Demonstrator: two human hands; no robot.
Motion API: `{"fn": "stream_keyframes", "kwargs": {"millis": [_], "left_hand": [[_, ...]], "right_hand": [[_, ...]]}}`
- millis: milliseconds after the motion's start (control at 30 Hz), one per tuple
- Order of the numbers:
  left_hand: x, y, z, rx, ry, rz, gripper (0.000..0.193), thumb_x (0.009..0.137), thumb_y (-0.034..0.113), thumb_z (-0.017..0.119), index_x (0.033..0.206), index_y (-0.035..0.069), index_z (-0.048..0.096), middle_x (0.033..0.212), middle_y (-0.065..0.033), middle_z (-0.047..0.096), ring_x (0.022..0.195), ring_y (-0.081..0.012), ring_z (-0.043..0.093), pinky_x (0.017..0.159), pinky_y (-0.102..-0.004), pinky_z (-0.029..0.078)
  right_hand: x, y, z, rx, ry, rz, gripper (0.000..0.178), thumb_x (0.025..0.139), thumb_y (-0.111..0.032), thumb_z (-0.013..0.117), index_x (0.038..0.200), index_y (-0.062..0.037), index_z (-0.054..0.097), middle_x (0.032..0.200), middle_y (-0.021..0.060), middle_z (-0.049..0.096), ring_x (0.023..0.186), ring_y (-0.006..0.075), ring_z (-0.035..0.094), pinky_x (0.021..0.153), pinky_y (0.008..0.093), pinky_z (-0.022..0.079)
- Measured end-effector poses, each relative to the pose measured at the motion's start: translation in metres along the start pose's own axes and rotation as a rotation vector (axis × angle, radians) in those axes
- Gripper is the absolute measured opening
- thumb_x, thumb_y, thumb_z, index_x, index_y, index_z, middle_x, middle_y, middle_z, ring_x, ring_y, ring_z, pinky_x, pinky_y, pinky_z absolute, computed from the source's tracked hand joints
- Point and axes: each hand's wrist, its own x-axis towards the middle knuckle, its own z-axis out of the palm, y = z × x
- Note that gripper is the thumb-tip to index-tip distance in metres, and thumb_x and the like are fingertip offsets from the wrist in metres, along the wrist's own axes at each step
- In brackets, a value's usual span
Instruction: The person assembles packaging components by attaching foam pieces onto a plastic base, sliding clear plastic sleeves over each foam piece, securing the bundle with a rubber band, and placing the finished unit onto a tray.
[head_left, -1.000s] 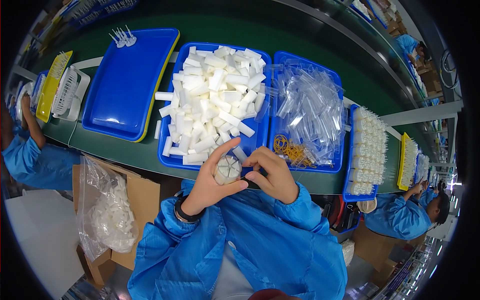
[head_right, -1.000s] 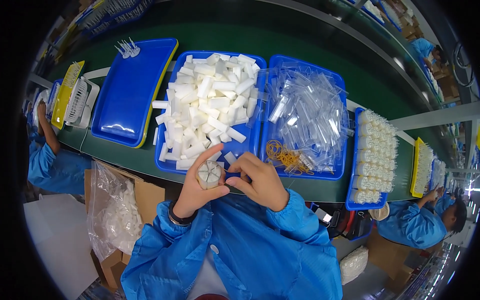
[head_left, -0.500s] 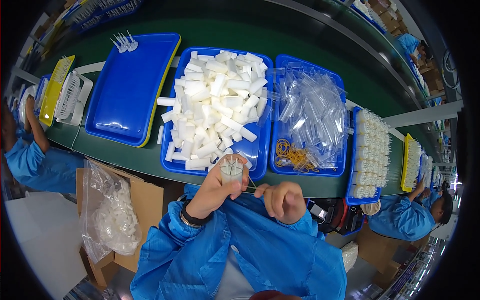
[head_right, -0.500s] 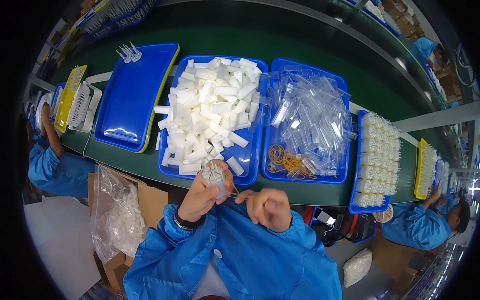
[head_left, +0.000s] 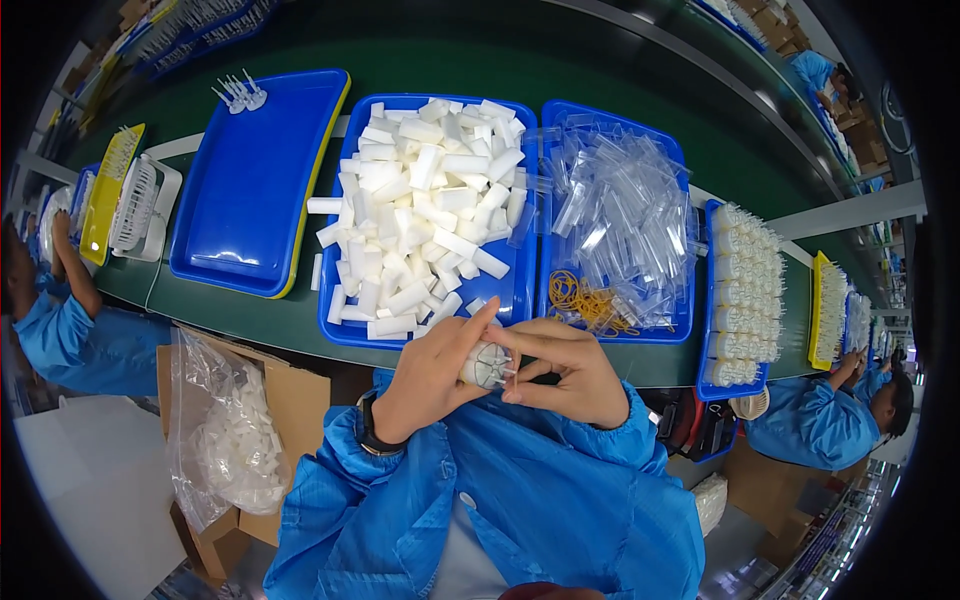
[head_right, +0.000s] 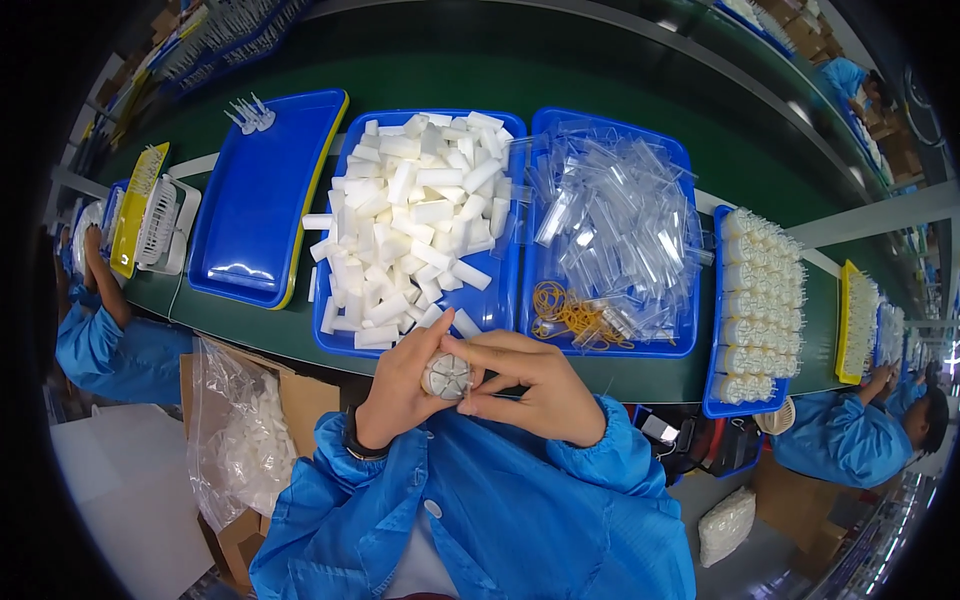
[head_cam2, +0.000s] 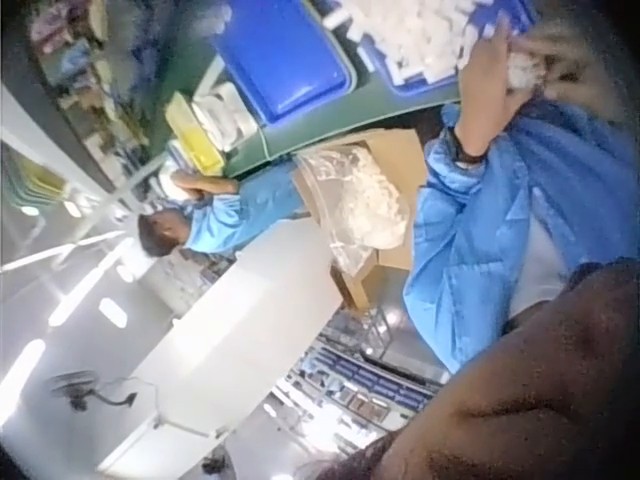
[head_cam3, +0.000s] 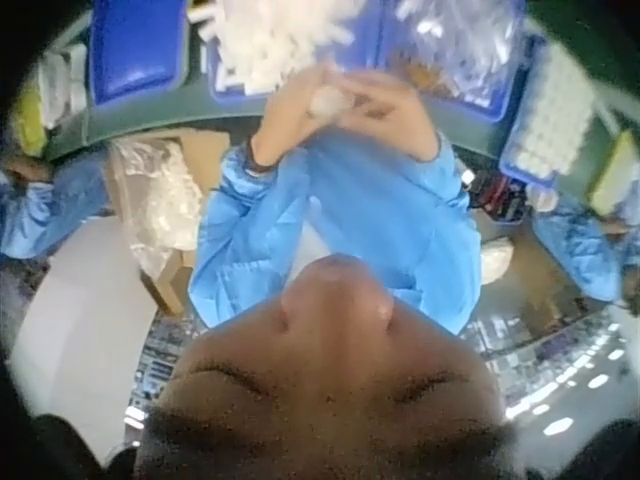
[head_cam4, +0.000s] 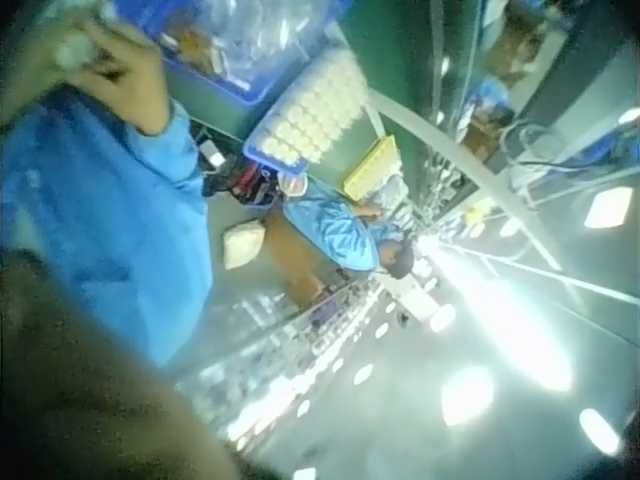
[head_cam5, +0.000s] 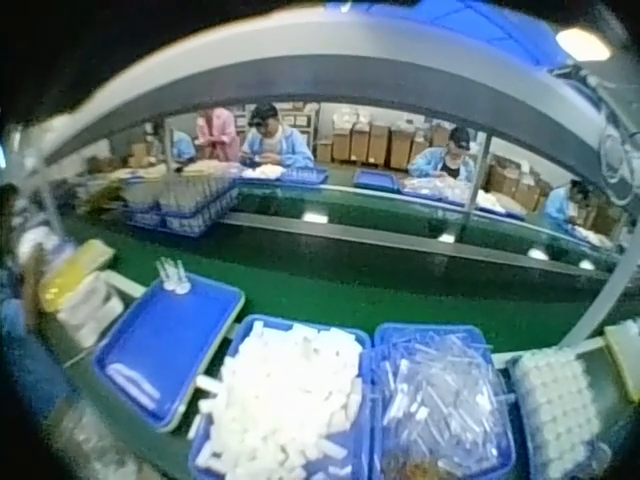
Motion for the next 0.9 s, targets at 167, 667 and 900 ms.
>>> {"fn": "stream_keyframes", "kwargs": {"millis": [167, 667, 900], "left_hand": [[0.002, 0.000, -0.001, 0.171, -0.008, -0.011, 0.098, 0.064, 0.015, 0.079, 0.146, 0.005, 0.027, 0.101, -0.0144, 0.058, 0.089, -0.0309, 0.059, 0.073, -0.0370, 0.050], [0.003, -0.003, 0.008, 0.275, -0.058, -0.086, 0.099, 0.068, 0.012, 0.075, 0.148, 0.003, 0.018, 0.103, -0.0168, 0.056, 0.093, -0.0327, 0.058, 0.074, -0.0382, 0.050], [-0.006, -0.007, 0.012, 0.207, -0.158, -0.104, 0.099, 0.070, 0.007, 0.073, 0.149, 0.003, 0.014, 0.105, -0.0178, 0.057, 0.095, -0.0334, 0.058, 0.076, -0.0379, 0.051]], "right_hand": [[0.009, -0.002, 0.012, -0.360, 0.137, -0.142, 0.060, 0.074, -0.003, 0.076, 0.130, -0.0071, 0.056, 0.112, 0.0093, 0.058, 0.083, 0.0166, 0.060, 0.071, 0.0259, 0.056], [0.016, 0.009, 0.015, -0.756, 0.288, -0.272, 0.047, 0.070, -0.022, 0.080, 0.110, -0.0039, 0.064, 0.098, 0.0083, 0.064, 0.079, 0.0258, 0.066, 0.065, 0.0329, 0.054], [0.017, 0.031, 0.015, -0.630, 0.244, -0.226, 0.041, 0.067, -0.019, 0.083, 0.100, -0.0046, 0.065, 0.094, 0.0087, 0.064, 0.076, 0.0249, 0.064, 0.063, 0.0332, 0.052]]}}
